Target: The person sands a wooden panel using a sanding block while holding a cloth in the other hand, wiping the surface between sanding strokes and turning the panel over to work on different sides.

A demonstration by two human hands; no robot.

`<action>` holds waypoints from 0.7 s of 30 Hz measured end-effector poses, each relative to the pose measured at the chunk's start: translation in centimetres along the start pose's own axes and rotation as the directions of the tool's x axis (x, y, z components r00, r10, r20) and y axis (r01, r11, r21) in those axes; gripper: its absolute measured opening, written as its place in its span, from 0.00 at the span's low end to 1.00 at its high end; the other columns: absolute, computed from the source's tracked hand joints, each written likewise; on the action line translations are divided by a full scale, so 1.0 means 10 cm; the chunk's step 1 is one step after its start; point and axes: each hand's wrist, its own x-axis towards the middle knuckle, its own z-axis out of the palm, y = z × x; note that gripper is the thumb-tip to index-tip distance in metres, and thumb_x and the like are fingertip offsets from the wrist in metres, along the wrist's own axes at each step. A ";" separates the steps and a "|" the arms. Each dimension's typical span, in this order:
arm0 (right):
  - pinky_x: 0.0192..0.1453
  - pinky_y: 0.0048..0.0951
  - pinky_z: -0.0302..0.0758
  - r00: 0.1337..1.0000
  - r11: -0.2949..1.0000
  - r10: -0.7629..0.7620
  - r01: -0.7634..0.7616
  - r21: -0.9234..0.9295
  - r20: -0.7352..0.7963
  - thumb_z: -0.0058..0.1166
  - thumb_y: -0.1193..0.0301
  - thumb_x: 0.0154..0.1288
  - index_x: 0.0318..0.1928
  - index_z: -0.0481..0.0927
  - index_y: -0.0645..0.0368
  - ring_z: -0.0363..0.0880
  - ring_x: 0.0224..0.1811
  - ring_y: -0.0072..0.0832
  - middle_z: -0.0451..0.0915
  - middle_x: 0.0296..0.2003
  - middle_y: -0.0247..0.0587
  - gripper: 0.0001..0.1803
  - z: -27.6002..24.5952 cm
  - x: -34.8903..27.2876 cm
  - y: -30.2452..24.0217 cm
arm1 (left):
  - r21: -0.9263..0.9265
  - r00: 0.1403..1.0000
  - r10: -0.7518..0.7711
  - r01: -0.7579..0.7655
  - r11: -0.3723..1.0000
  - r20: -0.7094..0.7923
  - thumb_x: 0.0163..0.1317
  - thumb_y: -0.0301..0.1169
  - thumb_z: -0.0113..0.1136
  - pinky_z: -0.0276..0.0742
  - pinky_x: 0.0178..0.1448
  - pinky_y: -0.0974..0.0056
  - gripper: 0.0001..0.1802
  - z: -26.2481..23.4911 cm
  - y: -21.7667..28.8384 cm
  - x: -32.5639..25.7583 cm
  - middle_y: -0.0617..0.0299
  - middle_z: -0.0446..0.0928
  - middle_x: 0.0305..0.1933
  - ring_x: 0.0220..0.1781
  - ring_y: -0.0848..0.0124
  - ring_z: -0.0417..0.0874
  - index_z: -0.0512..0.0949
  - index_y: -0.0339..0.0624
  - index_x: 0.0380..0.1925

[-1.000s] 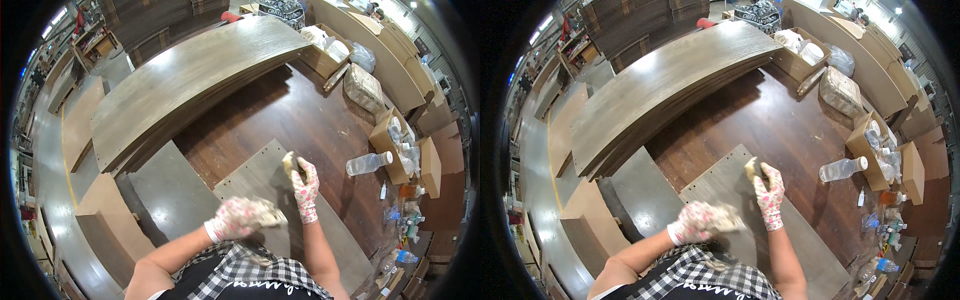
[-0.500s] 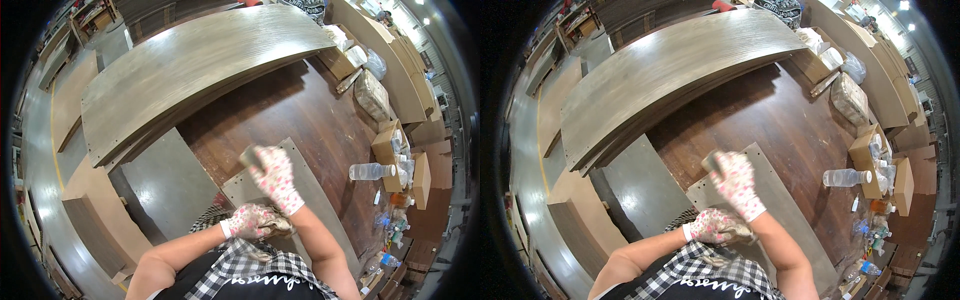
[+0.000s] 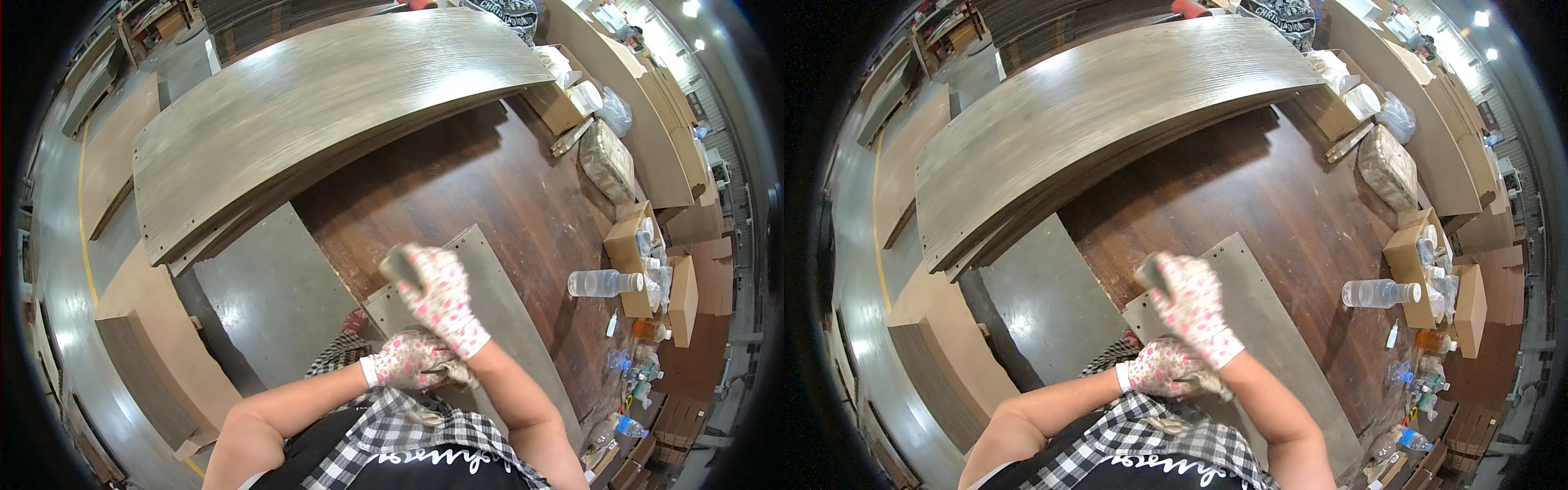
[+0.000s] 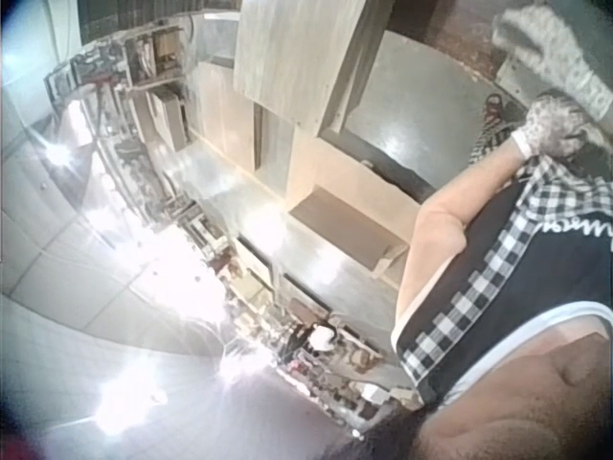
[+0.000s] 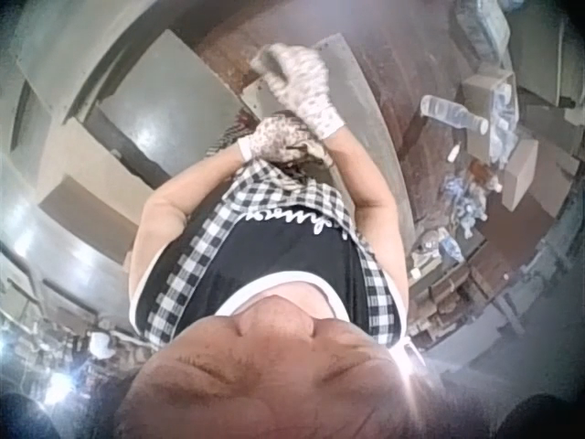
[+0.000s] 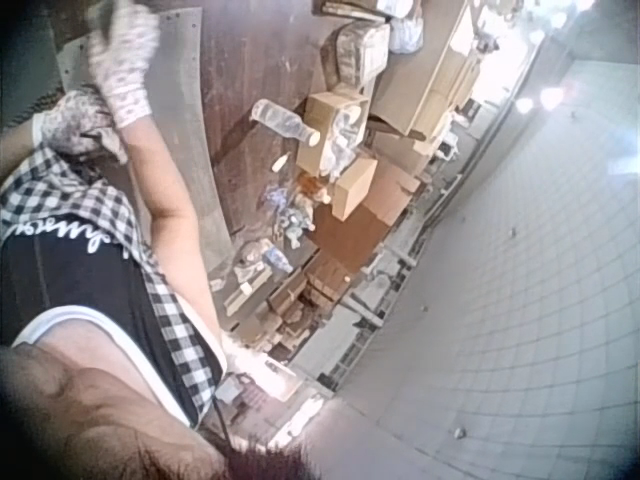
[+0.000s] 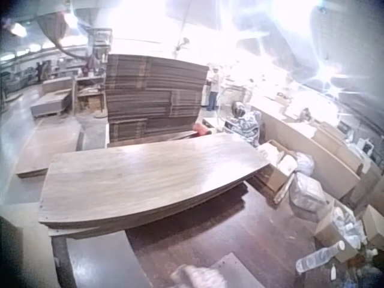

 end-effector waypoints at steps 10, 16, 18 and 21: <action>0.51 0.41 0.71 0.994 0.993 0.028 -0.040 0.111 0.105 0.59 0.64 0.55 0.51 0.73 0.54 0.71 0.48 0.42 0.74 0.46 0.43 0.22 0.09 0.00 -0.24 | 0.288 0.878 -0.274 0.166 0.943 0.393 0.57 0.42 0.54 0.52 0.71 0.51 0.35 -0.02 0.07 0.00 0.52 0.56 0.69 0.70 0.55 0.56 0.60 0.50 0.65; 0.53 0.41 0.71 0.928 0.844 -0.361 0.281 0.457 0.095 0.61 0.64 0.53 0.51 0.74 0.56 0.73 0.48 0.42 0.77 0.44 0.44 0.24 0.02 -0.10 -0.51 | 0.365 0.998 0.049 -0.035 0.930 -0.029 0.57 0.43 0.56 0.48 0.74 0.56 0.37 0.45 -0.26 -0.35 0.57 0.55 0.71 0.73 0.58 0.53 0.59 0.52 0.66; 0.57 0.39 0.71 0.993 0.824 -0.120 0.111 0.555 -0.020 0.62 0.65 0.52 0.51 0.76 0.57 0.75 0.49 0.43 0.78 0.46 0.45 0.24 -0.11 -0.12 -0.33 | 0.393 0.992 -0.112 0.078 0.916 0.063 0.51 0.43 0.59 0.53 0.71 0.56 0.37 0.22 -0.01 -0.32 0.57 0.59 0.68 0.71 0.61 0.57 0.63 0.52 0.63; 0.52 0.34 0.75 0.929 0.782 0.287 -0.087 0.617 -0.233 0.62 0.69 0.53 0.47 0.78 0.61 0.79 0.46 0.36 0.79 0.45 0.47 0.20 -0.37 -0.44 0.07 | 0.443 0.985 -0.074 0.138 0.886 -0.159 0.39 0.39 0.65 0.68 0.47 0.55 0.21 -0.17 0.38 0.01 0.65 0.77 0.38 0.43 0.62 0.75 0.79 0.53 0.39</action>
